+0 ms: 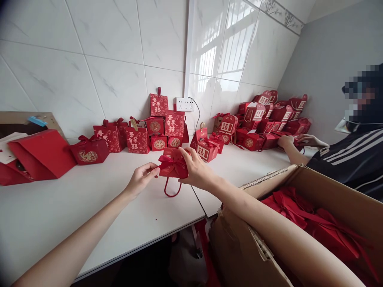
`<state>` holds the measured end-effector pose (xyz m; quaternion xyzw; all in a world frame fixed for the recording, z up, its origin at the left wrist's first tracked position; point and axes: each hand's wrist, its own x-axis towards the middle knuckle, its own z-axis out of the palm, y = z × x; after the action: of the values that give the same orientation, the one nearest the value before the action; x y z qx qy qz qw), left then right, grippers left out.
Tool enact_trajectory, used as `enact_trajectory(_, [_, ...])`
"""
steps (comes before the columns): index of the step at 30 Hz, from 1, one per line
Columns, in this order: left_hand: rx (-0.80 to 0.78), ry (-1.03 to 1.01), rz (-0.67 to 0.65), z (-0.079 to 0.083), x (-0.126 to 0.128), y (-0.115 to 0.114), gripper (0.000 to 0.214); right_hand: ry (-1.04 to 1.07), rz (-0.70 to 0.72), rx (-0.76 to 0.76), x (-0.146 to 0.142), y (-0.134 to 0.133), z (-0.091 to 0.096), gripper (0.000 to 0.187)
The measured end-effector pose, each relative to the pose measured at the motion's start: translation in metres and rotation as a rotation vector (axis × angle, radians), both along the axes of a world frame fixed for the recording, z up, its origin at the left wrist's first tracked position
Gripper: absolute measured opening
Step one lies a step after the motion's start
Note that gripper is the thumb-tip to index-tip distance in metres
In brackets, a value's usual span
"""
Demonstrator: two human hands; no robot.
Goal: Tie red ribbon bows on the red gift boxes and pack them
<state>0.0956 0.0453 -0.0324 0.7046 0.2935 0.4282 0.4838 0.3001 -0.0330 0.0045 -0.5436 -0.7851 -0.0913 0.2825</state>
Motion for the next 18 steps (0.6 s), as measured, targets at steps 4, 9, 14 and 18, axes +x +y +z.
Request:
enact_trajectory(4, [-0.301, -0.207, -0.235, 0.005, -0.003, 0.001, 0.030, 0.053, 0.002, 0.059, 0.000, 0.001, 0.000, 0.100])
enact_trajectory(9, [-0.541, -0.275, -0.404, 0.006, -0.010, 0.002, 0.031, 0.071, 0.031, 0.036, -0.003, -0.002, 0.003, 0.099])
enact_trajectory(14, [-0.546, -0.122, -0.257, -0.005, -0.013, 0.015, 0.026, 0.086, 0.011, 0.034, -0.003, -0.003, 0.004, 0.098])
enact_trajectory(18, [-0.440, -0.146, 0.108, -0.006, -0.011, 0.021, 0.029, 0.066, 0.016, 0.047, -0.004, -0.003, 0.004, 0.099])
